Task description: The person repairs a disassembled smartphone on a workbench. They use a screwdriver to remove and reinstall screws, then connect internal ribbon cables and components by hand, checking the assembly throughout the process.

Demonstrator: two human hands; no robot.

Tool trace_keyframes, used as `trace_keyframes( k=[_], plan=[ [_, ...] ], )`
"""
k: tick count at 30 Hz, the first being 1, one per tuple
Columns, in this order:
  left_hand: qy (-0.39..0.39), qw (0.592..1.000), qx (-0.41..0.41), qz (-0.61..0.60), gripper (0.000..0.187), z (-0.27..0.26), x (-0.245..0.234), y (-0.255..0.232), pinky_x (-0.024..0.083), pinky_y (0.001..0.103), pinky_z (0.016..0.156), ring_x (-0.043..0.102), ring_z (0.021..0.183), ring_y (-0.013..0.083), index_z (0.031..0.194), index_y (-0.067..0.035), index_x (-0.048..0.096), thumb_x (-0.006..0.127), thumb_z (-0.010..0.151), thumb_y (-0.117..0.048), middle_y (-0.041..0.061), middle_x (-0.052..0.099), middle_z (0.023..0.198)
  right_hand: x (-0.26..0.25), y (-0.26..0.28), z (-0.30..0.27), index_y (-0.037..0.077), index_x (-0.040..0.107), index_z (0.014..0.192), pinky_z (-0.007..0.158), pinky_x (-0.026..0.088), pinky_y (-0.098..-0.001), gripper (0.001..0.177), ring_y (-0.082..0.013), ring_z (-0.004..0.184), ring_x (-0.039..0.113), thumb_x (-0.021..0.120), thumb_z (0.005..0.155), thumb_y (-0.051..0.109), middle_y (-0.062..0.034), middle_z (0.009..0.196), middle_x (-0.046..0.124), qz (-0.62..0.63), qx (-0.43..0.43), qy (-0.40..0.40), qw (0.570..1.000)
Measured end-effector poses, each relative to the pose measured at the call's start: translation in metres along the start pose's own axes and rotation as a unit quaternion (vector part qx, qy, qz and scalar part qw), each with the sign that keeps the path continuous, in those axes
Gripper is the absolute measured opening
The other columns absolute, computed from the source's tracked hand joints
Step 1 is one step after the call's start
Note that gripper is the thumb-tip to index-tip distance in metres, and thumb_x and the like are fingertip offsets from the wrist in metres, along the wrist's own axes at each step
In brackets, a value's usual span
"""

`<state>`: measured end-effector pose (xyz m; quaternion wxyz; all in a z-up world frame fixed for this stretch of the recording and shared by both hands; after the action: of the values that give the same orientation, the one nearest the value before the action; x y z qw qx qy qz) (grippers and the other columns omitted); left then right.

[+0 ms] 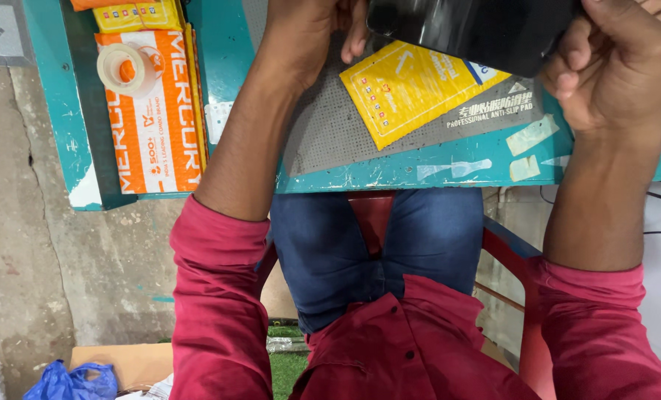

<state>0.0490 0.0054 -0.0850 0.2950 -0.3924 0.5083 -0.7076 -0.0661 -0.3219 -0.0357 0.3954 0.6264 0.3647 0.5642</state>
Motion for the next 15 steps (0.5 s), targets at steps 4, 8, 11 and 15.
trace_keyframes(
  k=[4,8,11,15],
  plan=[
    [-0.058,0.975,0.036,0.21,0.027,-0.002,0.008,-0.021,0.05,0.025,0.052,0.065,0.054,0.0133,0.084,0.0,0.069,0.06,0.106,-0.012,0.007,0.067,0.064,0.007,0.001,0.001,-0.009,0.058,0.093,0.05,0.044,-0.0323,0.029,-0.0285,0.056,0.059,0.052,0.119,0.002,-0.025,0.077,0.062,-0.078,-0.025,0.008,0.997],
    [0.002,0.933,0.108,0.343,0.017,-0.012,0.019,-0.057,0.049,0.026,0.056,0.067,0.063,0.0131,0.086,-0.002,0.074,0.077,0.1,-0.011,0.006,0.069,0.073,0.009,0.003,0.003,-0.009,0.064,0.104,0.056,0.056,-0.0328,0.024,-0.0306,0.069,0.071,0.049,0.115,0.007,-0.0281,0.087,0.07,-0.036,-0.015,-0.002,0.999],
    [0.131,0.928,0.159,0.312,0.014,-0.019,0.024,-0.082,0.049,0.029,0.061,0.068,0.073,0.0155,0.096,-0.002,0.078,0.086,0.097,-0.014,0.007,0.073,0.088,0.005,0.002,0.003,-0.011,0.064,0.107,0.066,0.062,-0.0361,0.018,-0.0332,0.077,0.073,0.053,0.117,-0.001,-0.0295,0.093,0.07,-0.057,-0.022,-0.005,0.998],
    [0.244,0.853,0.212,0.41,0.018,-0.016,0.033,-0.091,0.053,0.03,0.067,0.072,0.081,0.0163,0.106,-0.01,0.082,0.09,0.092,-0.019,0.002,0.074,0.094,-0.002,0.005,0.007,-0.013,0.061,0.106,0.075,0.065,-0.0371,0.01,-0.0341,0.086,0.074,0.052,0.11,-0.013,-0.0275,0.109,0.069,-0.097,-0.027,0.058,0.993]
  ],
)
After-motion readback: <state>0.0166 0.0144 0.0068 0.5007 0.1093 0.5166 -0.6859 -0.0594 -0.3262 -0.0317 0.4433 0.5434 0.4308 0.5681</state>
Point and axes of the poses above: each hand's wrist, its own z-axis towards the middle knuckle, its own x-axis out of the palm, y = z × x, the point moved 1 cm from there along z, towards the middle knuckle
